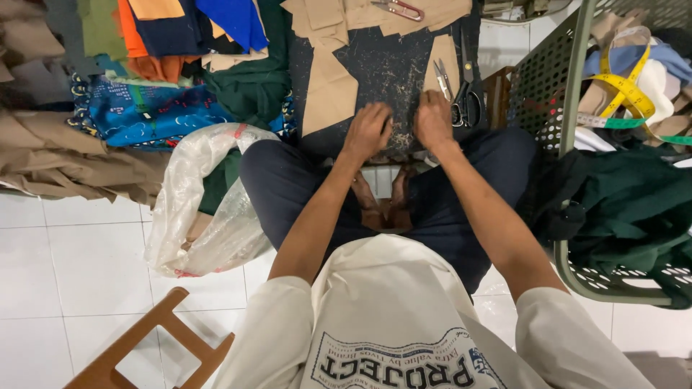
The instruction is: The person sits cross-legged and uses scissors to cut a piece of beige fabric. They fold the fabric, cut it into smaller pieces, and then place the cut pieces on a pile of other fabric scraps.
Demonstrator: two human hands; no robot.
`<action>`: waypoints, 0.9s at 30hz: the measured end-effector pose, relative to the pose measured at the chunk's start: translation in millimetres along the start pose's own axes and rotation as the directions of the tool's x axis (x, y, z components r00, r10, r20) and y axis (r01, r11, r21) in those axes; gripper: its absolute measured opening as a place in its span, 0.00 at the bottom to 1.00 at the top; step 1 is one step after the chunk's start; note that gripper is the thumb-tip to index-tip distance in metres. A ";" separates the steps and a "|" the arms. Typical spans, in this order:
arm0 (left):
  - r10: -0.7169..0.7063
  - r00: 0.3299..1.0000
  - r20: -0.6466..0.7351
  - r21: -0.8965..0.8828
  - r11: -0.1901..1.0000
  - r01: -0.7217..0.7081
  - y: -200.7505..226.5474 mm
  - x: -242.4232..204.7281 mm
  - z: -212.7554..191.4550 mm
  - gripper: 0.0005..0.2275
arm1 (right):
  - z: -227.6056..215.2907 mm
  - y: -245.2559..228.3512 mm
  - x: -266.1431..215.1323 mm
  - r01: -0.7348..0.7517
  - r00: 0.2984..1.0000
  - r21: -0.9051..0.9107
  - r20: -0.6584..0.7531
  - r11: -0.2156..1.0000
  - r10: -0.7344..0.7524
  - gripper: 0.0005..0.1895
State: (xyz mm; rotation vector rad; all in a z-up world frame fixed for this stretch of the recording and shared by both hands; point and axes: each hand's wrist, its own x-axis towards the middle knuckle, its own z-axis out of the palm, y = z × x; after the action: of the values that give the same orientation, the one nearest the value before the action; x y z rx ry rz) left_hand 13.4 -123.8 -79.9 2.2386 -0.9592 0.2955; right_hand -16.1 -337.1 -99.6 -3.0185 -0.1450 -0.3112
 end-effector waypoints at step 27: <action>-0.009 0.989 0.145 0.025 1.000 0.006 27.2 -7.9 -25.7 0.17 | -81.5 -103.2 -79.6 -0.086 0.992 0.303 0.114 0.949 0.053 0.17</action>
State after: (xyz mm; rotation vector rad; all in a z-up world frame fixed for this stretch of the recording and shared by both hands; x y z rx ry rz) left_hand -10.1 -116.0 -50.7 2.3115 -1.0276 0.1425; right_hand -120.8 -250.8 -27.1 -2.7221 -0.0851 -0.1104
